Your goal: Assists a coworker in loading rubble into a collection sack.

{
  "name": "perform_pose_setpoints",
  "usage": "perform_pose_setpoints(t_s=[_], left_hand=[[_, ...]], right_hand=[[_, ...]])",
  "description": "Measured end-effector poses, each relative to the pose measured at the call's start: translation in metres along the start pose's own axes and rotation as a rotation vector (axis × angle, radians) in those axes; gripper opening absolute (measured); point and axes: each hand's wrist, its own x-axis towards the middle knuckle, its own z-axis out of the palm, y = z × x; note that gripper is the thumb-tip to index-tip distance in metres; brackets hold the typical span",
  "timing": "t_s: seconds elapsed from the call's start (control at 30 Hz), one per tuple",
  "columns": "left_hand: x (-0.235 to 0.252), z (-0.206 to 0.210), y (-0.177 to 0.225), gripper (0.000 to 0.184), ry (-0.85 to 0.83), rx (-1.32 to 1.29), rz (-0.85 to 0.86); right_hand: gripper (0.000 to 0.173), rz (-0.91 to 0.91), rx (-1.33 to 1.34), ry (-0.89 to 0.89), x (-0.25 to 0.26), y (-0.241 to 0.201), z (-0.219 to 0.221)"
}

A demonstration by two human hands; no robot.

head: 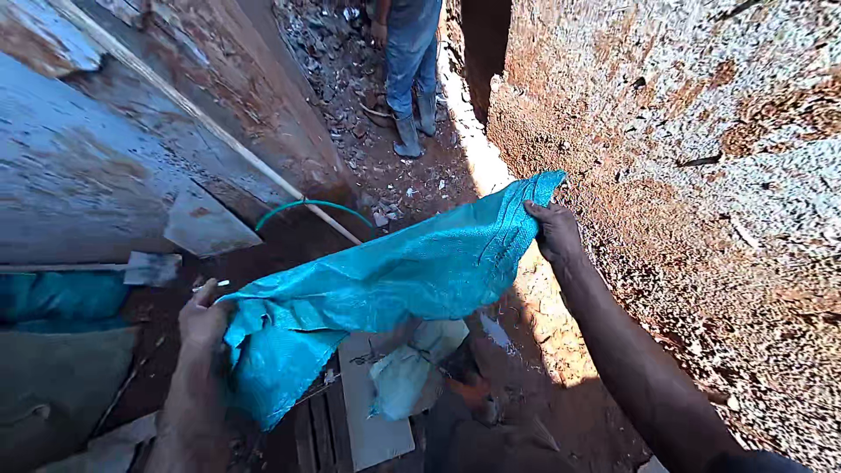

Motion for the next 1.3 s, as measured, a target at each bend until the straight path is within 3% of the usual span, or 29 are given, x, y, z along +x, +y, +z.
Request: perform_pose_setpoints(t_s=[0.2,0.47,0.67,0.8,0.87,0.93,1.0,1.1,1.2,1.3], left_hand=[[0.03,0.011,0.024,0.064,0.008,0.202,0.049],[0.059,0.024,0.078,0.061,0.235,0.133,0.164],[0.113,0.127,0.132,0.061,0.362,0.14,0.089],[0.183,0.248,0.182,0.062,0.479,0.084,0.045],[0.231,0.306,0.209,0.059,0.529,0.025,0.025],[0.272,0.342,0.236,0.054,0.491,0.085,-0.043],[0.313,0.355,0.273,0.052,0.448,0.173,-0.101],[0.364,0.358,0.326,0.059,0.452,0.245,-0.047],[0.382,0.397,0.38,0.072,0.491,0.128,0.119],[0.366,0.471,0.447,0.076,0.309,-0.141,0.221]], right_hand=[[0.014,0.066,-0.103,-0.275,0.049,-0.037,0.047],[0.004,-0.142,-0.113,-0.674,0.169,-0.106,0.134],[0.015,-0.105,0.022,-0.86,0.31,-0.099,0.156],[0.016,0.04,-0.082,-0.946,0.482,-0.039,0.161],[0.01,0.122,-0.139,-0.939,0.561,-0.028,0.179],[0.007,0.172,-0.147,-0.854,0.603,-0.036,0.184],[0.01,0.094,-0.131,-0.778,0.641,-0.069,0.19],[0.016,-0.042,-0.029,-0.629,0.689,-0.11,0.192],[0.018,-0.097,0.039,-0.504,0.722,-0.129,0.205],[0.025,-0.021,-0.001,-0.507,0.726,-0.125,0.233]])
